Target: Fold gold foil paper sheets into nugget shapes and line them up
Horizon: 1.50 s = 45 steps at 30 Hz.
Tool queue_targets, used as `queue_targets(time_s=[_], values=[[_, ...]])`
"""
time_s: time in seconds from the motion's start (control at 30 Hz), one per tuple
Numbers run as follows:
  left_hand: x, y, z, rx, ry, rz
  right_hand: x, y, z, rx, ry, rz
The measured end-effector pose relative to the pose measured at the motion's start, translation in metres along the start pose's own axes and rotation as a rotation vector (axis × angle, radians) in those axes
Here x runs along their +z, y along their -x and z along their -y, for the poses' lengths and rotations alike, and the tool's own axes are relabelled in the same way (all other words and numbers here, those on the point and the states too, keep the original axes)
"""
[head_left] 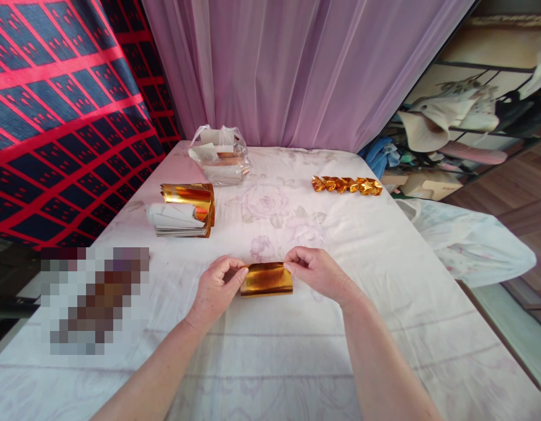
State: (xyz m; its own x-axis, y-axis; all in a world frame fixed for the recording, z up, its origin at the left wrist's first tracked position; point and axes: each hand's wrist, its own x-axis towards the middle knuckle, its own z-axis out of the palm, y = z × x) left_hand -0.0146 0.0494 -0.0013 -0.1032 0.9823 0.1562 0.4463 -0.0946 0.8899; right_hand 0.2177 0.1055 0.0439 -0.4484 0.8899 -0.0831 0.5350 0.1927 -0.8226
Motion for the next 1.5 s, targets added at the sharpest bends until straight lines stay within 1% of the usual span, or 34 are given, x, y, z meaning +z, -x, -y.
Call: queue_targets(time_s=[0.4, 0.77, 1.17, 1.5], values=[[0.0007, 0.0005, 0.0021, 0.008, 0.008, -0.003, 0.0003, 0.0005, 0.0000, 0.017, -0.008, 0.001], [0.0009, 0.0008, -0.0008, -0.008, 0.045, 0.000, 0.0003, -0.0005, 0.0002, -0.004, -0.004, -0.010], [-0.0010, 0.0003, -0.0041, -0.019, 0.038, 0.005, 0.0006, -0.0001, -0.0004, -0.016, -0.007, -0.011], [-0.0003, 0.0009, -0.0014, -0.015, 0.049, -0.004, 0.0002, -0.0005, -0.0001, -0.021, 0.010, -0.005]])
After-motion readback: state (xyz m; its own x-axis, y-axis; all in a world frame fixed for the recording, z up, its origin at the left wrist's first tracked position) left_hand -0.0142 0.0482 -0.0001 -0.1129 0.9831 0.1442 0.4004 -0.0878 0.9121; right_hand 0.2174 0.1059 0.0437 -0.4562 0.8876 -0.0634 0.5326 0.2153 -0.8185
